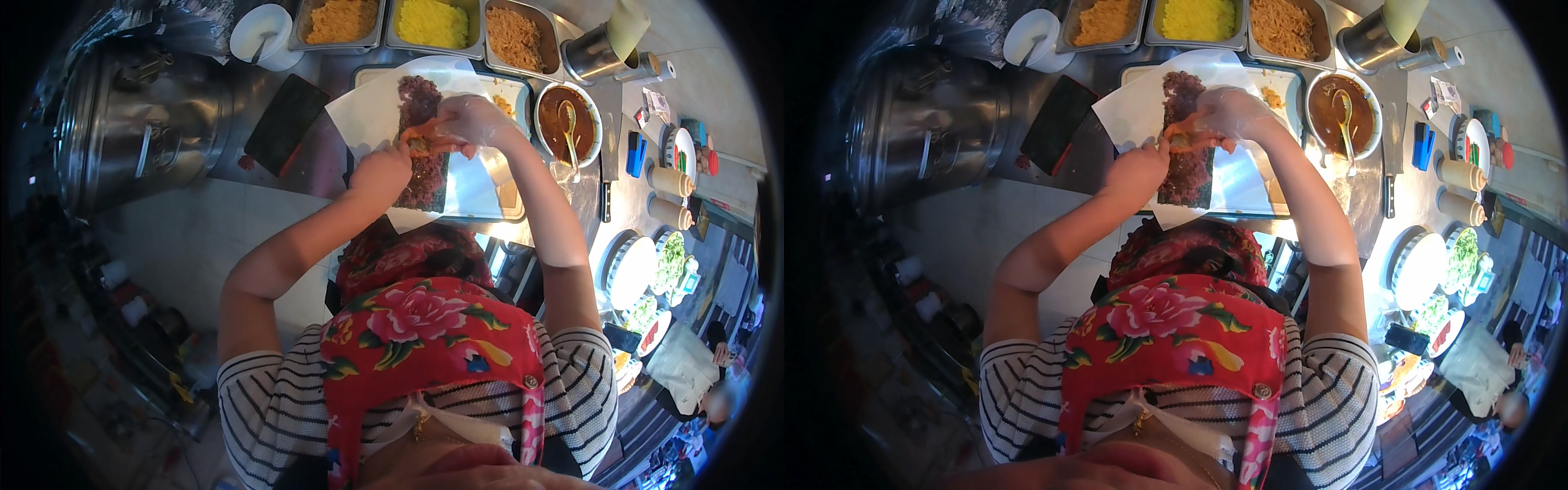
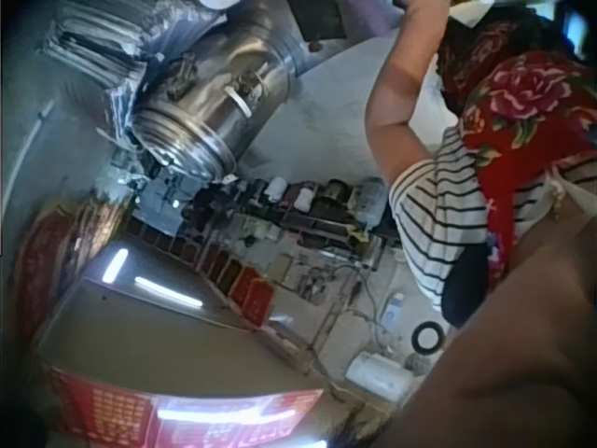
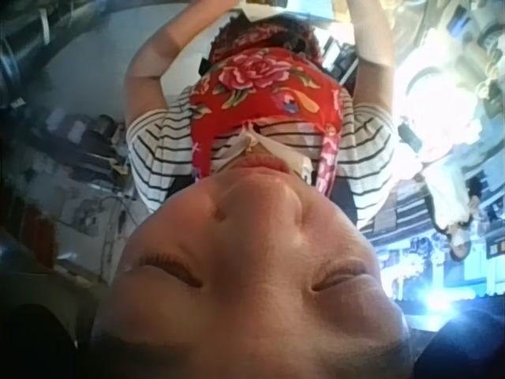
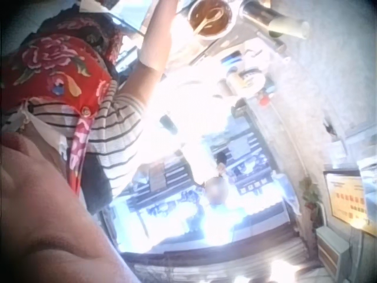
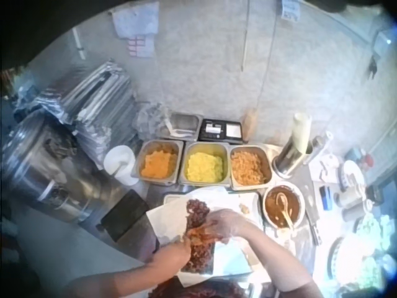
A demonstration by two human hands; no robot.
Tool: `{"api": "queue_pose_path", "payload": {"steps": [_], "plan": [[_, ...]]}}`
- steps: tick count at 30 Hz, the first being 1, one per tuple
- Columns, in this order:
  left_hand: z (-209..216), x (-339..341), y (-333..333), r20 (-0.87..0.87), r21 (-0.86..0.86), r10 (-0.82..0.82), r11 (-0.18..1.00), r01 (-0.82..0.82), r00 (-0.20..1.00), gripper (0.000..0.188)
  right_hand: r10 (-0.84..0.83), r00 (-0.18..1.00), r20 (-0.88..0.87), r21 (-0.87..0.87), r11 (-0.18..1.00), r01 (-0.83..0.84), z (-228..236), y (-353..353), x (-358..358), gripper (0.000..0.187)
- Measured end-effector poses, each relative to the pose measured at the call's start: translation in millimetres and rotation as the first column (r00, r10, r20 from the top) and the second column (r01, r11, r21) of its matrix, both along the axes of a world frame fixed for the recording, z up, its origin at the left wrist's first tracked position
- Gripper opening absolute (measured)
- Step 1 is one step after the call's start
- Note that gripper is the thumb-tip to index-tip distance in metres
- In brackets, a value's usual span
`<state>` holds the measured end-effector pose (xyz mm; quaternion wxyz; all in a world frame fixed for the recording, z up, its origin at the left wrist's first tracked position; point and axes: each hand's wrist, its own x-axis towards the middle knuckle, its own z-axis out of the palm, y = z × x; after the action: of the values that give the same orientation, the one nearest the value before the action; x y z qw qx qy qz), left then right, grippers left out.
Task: The person retrieves a fried chicken piece from a large pot of red sauce, places it on a tray, and layers shredded vegetables, sauces, and fried noodles on top. The person then folds the paper into a wrap, cuts it in half with a cleaver, and places the halves into a plastic bag for serving.
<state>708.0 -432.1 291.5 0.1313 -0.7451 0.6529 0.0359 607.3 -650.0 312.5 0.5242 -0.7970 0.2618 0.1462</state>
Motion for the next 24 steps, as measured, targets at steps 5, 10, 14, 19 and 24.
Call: {"api": "queue_pose_path", "payload": {"steps": [5,10,14,19,24], "plan": [[-6.4,-2.6,0.2,0.008,-0.035,-0.009,0.999,0.009,1.0,0.04,-0.035,0.992,0.119,-0.176,0.983,0.056,19.9,-9.0,5.5,0.026],[6.1,2.2,-2.1,-0.072,-0.021,0.025,0.999,-0.026,0.997,0.043,0.173,0.954,0.246,-0.308,0.947,-0.092,2.3,18.1,33.0,0.03],[24.6,-0.2,17.2,-0.101,0.015,0.092,0.996,-0.091,0.991,0.045,0.187,0.964,0.189,-0.392,0.914,-0.101,-11.1,20.3,22.8,0.035],[13.1,-3.0,16.7,-0.057,-0.062,0.071,0.995,-0.074,0.996,0.04,0.177,0.978,-0.108,-0.451,0.868,-0.207,-12.0,34.8,26.0,0.029],[-8.8,-10.2,12.9,0.02,-0.139,0.033,0.99,-0.029,0.999,0.031,0.442,0.857,-0.265,-0.542,0.667,-0.512,7.6,38.0,26.3,0.02]]}}
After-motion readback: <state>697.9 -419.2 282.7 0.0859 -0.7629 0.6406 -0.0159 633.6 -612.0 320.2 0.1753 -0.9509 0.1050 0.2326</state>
